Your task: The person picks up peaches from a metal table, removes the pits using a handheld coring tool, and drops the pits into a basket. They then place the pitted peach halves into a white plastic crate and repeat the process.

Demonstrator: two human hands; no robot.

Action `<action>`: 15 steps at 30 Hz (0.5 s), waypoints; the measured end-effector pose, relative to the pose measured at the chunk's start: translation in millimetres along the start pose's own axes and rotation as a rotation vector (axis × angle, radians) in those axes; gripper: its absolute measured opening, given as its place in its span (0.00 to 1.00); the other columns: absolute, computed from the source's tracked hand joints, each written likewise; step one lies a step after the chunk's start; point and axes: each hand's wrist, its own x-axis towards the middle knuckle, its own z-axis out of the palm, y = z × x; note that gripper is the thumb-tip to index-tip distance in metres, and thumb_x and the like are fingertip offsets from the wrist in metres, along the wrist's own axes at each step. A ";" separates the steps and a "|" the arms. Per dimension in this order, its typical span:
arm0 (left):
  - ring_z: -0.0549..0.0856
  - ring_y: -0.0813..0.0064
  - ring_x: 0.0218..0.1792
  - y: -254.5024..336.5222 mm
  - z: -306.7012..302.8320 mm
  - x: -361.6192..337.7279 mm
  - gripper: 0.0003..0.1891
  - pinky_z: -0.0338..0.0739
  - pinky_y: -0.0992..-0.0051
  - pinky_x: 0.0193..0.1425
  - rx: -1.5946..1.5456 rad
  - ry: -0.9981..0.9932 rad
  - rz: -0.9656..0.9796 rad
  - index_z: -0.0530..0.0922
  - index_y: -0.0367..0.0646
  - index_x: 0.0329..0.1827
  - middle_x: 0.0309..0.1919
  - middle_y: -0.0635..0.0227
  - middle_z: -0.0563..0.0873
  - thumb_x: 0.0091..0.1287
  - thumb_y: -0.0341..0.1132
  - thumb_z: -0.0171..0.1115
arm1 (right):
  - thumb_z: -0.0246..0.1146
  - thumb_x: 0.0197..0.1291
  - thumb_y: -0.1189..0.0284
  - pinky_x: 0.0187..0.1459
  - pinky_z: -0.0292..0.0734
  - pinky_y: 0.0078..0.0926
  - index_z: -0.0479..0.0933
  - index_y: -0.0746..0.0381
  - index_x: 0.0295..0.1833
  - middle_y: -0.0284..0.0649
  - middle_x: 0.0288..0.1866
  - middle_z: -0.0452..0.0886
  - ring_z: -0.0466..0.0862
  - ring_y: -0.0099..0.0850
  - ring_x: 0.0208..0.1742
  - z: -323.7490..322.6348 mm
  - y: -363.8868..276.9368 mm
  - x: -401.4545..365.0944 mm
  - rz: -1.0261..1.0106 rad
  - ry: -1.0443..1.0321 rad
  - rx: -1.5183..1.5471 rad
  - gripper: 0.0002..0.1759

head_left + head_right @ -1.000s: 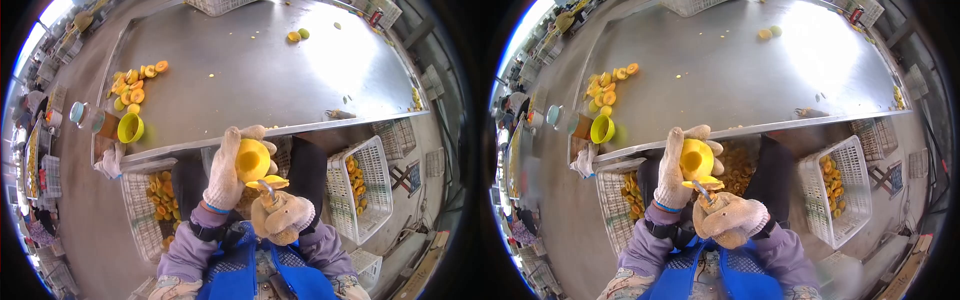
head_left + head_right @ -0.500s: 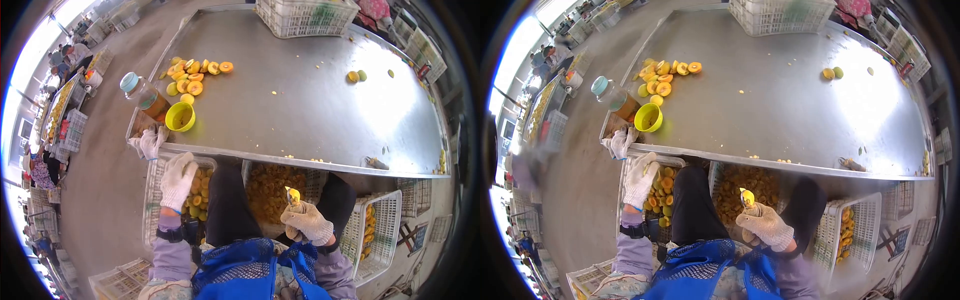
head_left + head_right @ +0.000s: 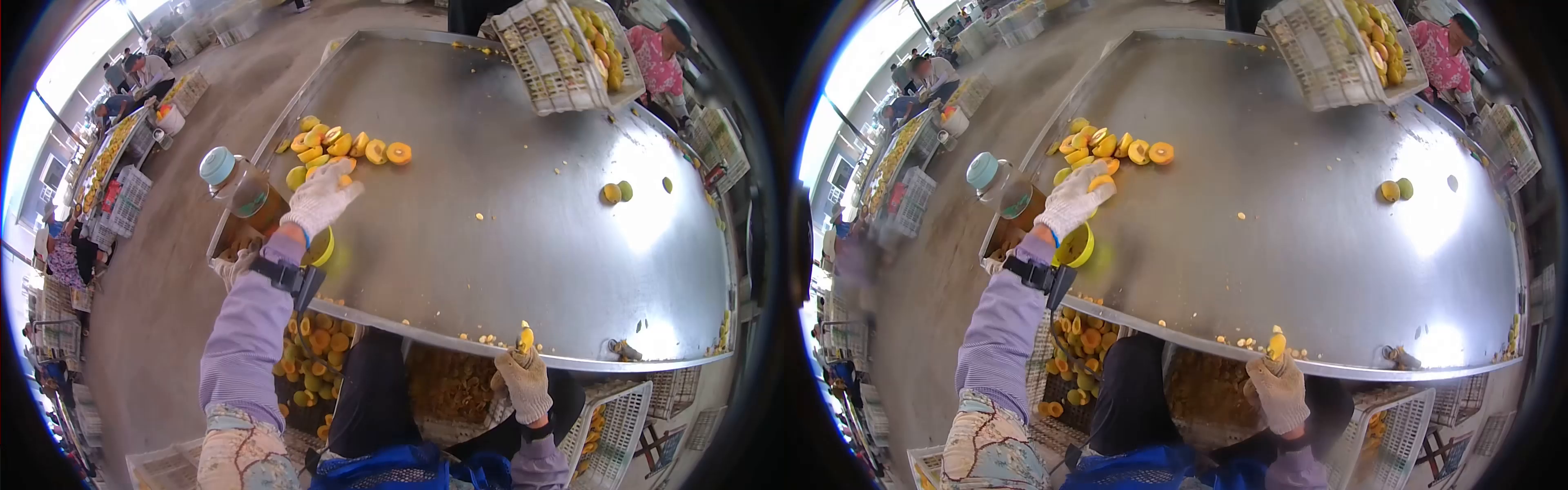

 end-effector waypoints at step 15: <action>0.70 0.49 0.72 -77.8 40.9 120.4 0.53 0.63 0.62 0.75 0.145 -0.339 -0.371 0.48 0.47 0.82 0.73 0.41 0.66 0.59 0.71 0.50 | 0.67 0.57 0.76 0.28 0.75 0.18 0.77 0.64 0.37 0.33 0.23 0.79 0.79 0.22 0.22 4.3 -15.9 20.0 0.252 0.047 0.136 0.06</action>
